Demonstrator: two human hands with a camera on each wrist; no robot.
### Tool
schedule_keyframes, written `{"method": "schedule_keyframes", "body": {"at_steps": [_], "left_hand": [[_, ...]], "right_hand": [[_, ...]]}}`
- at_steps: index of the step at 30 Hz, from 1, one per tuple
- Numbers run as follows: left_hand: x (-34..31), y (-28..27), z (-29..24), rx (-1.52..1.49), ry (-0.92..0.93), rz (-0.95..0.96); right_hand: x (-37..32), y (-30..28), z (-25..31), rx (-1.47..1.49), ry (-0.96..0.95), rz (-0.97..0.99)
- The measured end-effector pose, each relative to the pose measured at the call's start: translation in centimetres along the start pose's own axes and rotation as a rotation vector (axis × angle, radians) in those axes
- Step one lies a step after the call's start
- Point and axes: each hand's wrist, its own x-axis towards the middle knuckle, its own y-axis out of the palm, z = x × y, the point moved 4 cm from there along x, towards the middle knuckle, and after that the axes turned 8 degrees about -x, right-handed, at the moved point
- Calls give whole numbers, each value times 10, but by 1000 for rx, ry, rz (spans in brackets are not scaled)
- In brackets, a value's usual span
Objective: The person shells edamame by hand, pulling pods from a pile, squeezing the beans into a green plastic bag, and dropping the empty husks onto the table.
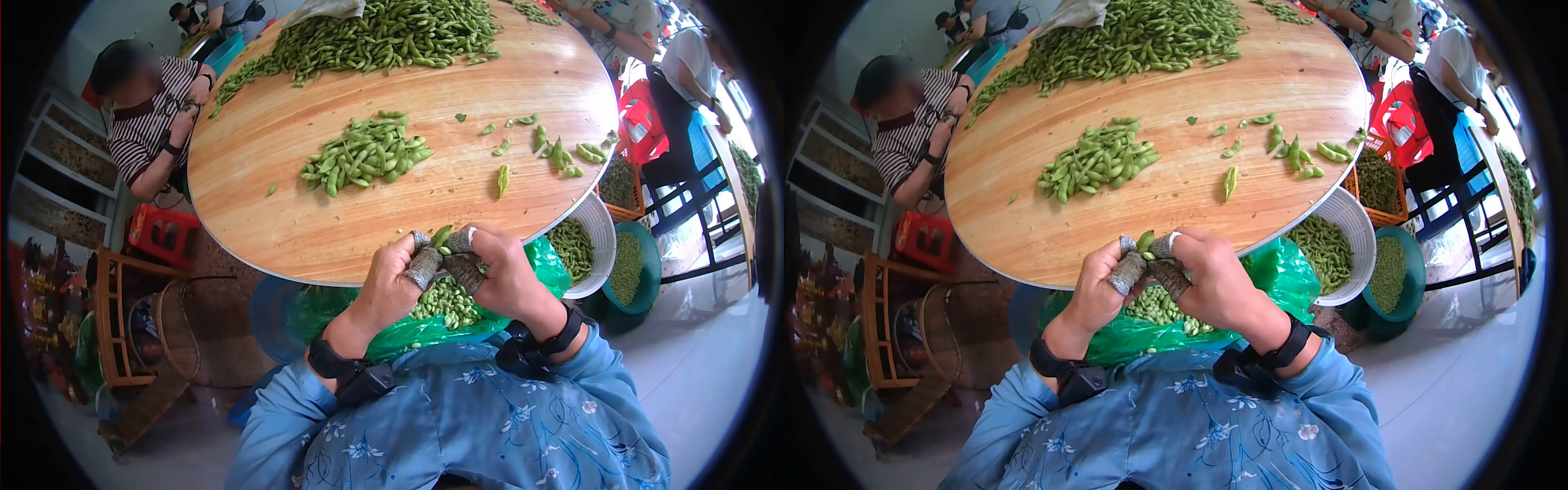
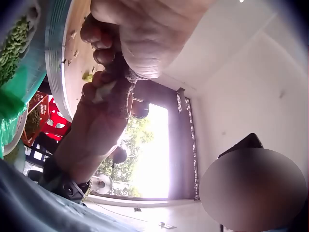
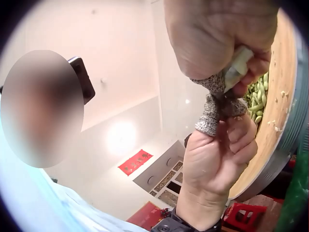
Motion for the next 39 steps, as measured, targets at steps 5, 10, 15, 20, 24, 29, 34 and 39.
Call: {"method": "schedule_keyframes", "body": {"at_steps": [5, 10, 15, 20, 24, 29, 34, 39], "left_hand": [[-1, -1, 12, -76, -125, 11], [0, 1, 13, -20, -85, 82], [2, -2, 17, 130, 72, 63], [1, -4, 21, 58, -49, 54], [-1, -10, 12, 31, -83, 43], [4, -7, 1, 116, 23, 89], [3, -11, 9, -160, -224, 73], [2, -10, 18, -562, -316, 118]], "right_hand": [[-5, 0, -1, -179, -37, 60], [-8, -1, 0, -126, -60, -11], [-6, 1, 0, -91, -123, -3], [-9, 6, -1, -57, 13, 9], [-7, -3, -4, -9, 119, 18], [1, -4, 7, -205, 52, 214], [-4, 2, -2, -241, 136, 304], [-10, 7, -11, 171, 168, 66]]}}
